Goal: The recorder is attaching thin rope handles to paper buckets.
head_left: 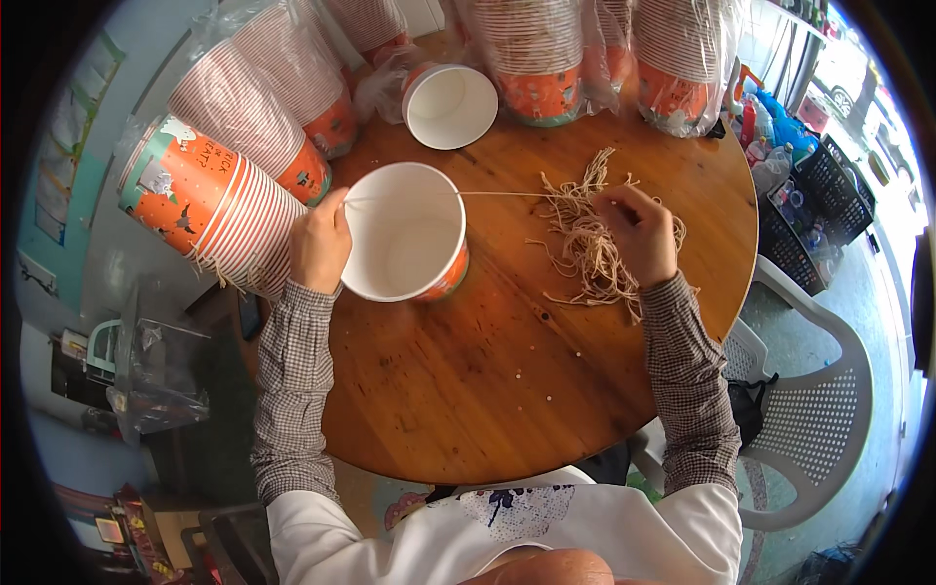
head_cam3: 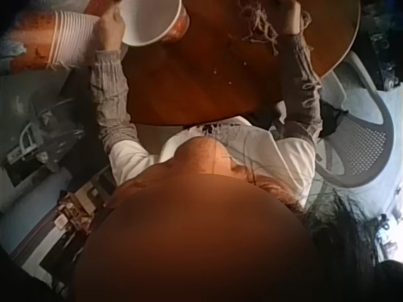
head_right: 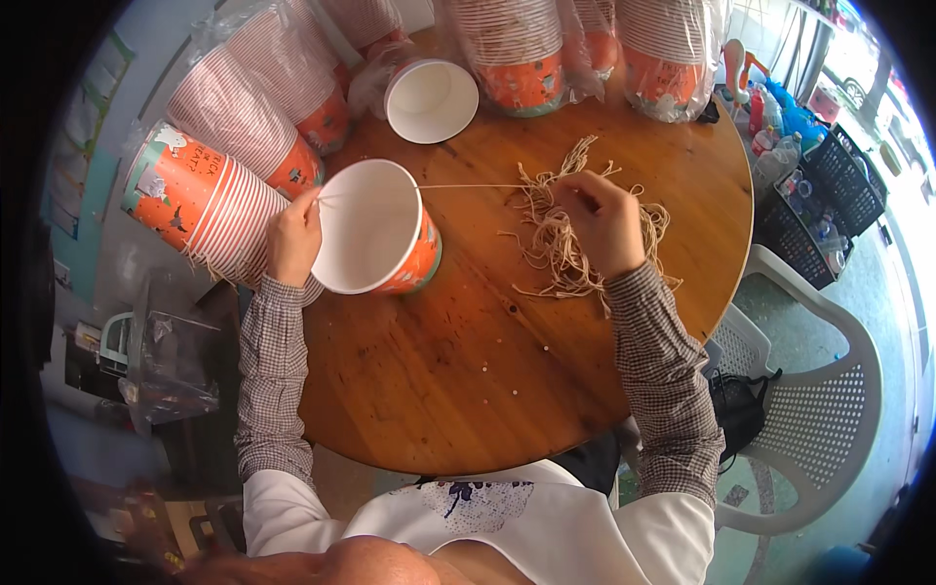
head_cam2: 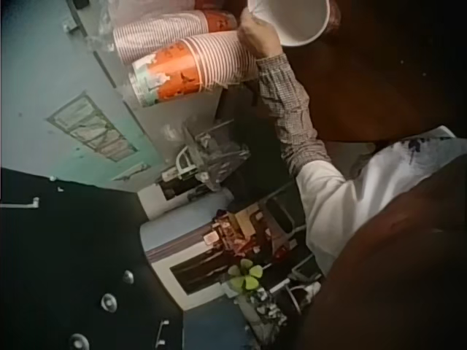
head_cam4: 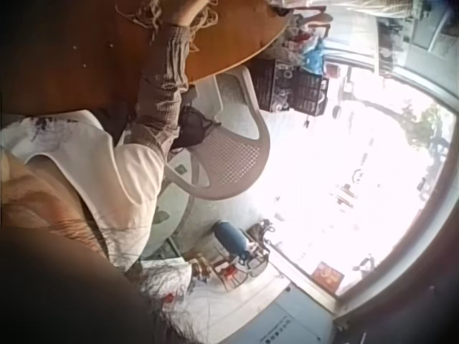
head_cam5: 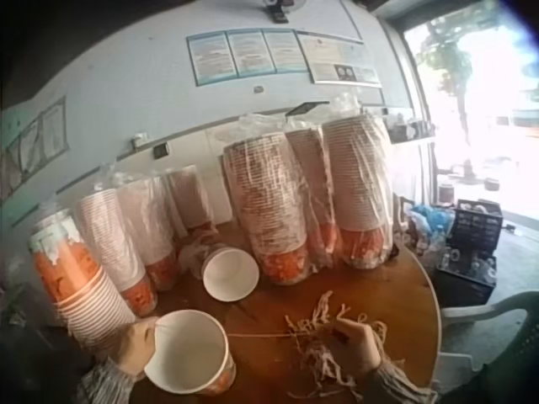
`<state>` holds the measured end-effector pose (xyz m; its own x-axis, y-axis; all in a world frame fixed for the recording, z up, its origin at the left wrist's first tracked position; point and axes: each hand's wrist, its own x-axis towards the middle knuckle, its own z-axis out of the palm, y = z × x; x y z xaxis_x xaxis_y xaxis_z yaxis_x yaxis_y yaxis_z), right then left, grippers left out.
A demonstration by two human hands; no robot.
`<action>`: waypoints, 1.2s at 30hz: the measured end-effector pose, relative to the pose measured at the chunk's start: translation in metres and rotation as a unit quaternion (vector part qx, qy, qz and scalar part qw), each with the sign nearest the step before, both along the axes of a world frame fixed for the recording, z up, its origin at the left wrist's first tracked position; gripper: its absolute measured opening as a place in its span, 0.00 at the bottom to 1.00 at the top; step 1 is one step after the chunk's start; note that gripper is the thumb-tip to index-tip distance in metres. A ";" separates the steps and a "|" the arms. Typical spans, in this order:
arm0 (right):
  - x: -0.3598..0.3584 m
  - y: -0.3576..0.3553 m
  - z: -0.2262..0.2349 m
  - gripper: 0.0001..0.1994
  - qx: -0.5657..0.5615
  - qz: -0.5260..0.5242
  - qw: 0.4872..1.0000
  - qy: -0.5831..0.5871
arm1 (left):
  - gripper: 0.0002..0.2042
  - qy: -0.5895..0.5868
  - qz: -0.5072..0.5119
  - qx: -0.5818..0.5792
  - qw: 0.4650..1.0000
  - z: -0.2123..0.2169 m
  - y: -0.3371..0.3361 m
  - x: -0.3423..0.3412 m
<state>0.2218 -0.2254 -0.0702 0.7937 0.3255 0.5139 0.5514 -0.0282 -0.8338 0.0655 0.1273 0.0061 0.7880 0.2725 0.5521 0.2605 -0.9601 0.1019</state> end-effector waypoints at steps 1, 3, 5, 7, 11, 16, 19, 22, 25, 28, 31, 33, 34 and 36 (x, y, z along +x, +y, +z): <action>0.000 -0.003 0.004 0.04 -0.016 -0.016 1.000 0.005 | 0.11 0.002 -0.005 -0.002 1.000 -0.005 0.006 -0.006; 0.000 -0.006 0.003 0.05 -0.042 -0.041 0.998 0.016 | 0.12 0.022 0.012 -0.018 1.000 -0.008 0.007 -0.011; 0.000 -0.010 0.008 0.05 -0.075 -0.060 0.995 0.010 | 0.13 0.014 0.034 0.006 0.999 -0.012 0.013 -0.012; 0.005 -0.013 0.009 0.05 -0.101 -0.051 0.993 0.027 | 0.14 0.028 0.056 -0.023 0.998 -0.008 0.010 -0.015; -0.009 -0.004 0.008 0.05 -0.002 0.074 0.996 0.047 | 0.16 -0.146 -0.091 0.062 0.983 -0.001 -0.021 -0.008; -0.049 0.016 0.023 0.05 -0.006 0.128 0.992 0.000 | 0.09 -0.144 -0.291 0.039 0.945 0.005 -0.121 -0.019; -0.075 0.024 0.047 0.05 -0.041 0.134 0.986 -0.091 | 0.22 -0.099 -0.361 -0.043 0.926 -0.002 -0.161 -0.027; -0.088 0.031 0.047 0.04 -0.047 0.109 0.986 -0.114 | 0.27 -0.083 -0.363 -0.029 0.927 -0.007 -0.173 -0.021; -0.091 0.034 0.047 0.05 -0.054 0.099 0.990 -0.090 | 0.25 -0.058 -0.344 -0.067 0.935 -0.012 -0.167 -0.023; -0.096 0.033 0.055 0.04 -0.049 0.137 0.988 -0.049 | 0.21 -0.103 -0.345 -0.086 0.929 -0.017 -0.163 -0.023; -0.098 0.037 0.047 0.09 0.066 0.192 0.979 0.023 | 0.12 -0.111 -0.310 -0.310 0.892 -0.024 -0.159 -0.022; -0.094 0.033 0.046 0.16 0.096 0.228 0.957 0.151 | 0.08 -0.106 -0.321 -0.549 0.765 -0.016 -0.157 -0.024; -0.095 0.033 0.049 0.16 0.095 0.229 0.957 0.151 | 0.06 -0.098 -0.317 -0.590 0.736 -0.014 -0.156 -0.025; -0.100 0.041 0.055 0.16 0.129 0.300 0.903 0.281 | 0.05 -0.096 -0.302 -0.599 0.736 -0.009 -0.159 -0.028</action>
